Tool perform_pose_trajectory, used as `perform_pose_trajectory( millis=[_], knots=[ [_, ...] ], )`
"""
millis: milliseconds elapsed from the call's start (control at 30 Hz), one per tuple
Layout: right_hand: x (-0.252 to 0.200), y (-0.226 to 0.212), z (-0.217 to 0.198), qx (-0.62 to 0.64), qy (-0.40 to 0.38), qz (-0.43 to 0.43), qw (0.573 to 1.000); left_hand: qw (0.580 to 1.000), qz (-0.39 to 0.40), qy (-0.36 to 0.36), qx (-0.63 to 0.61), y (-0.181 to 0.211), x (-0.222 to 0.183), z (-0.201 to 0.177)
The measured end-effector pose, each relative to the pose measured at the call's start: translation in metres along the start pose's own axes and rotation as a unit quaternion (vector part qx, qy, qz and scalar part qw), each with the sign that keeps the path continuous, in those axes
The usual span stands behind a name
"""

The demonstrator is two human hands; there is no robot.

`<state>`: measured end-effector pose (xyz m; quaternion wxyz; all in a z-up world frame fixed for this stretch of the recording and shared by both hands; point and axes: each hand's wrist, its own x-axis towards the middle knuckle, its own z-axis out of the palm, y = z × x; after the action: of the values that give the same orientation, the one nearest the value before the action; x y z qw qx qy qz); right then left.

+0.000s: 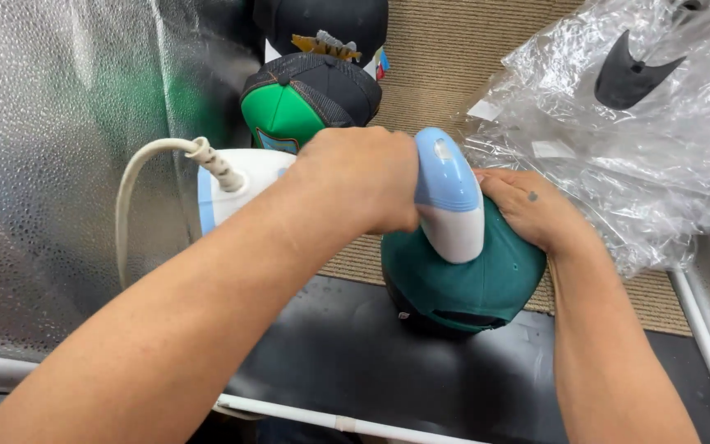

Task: The person is using a handheld steamer and a brush to treat a green baseball cap, likely to remove wrinkles or reshape it.

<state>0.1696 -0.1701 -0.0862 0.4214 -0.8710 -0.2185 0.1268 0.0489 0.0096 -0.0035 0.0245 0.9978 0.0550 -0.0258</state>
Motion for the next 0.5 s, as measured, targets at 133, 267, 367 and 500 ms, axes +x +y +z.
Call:
perform_pose_trajectory(
  millis=[133, 267, 367, 500],
  knots=[
    [0.001, 0.008, -0.002, -0.005, 0.0, -0.007, 1.0, 0.999, 0.003, -0.025, 0.039, 0.004, -0.011, -0.007],
    [-0.003, 0.004, -0.002, 0.01, -0.002, -0.004, 1.0, 0.996, -0.006, -0.062, 0.06, 0.008, -0.023, -0.017],
    [0.006, 0.012, 0.002, -0.001, -0.005, -0.007, 1.0, 0.998, -0.004, -0.042, 0.047, 0.014, -0.012, -0.014],
    [0.003, 0.01, 0.001, -0.015, 0.0, 0.006, 1.0, 0.998, 0.027, -0.017, 0.045, 0.014, -0.019, -0.009]
  ],
)
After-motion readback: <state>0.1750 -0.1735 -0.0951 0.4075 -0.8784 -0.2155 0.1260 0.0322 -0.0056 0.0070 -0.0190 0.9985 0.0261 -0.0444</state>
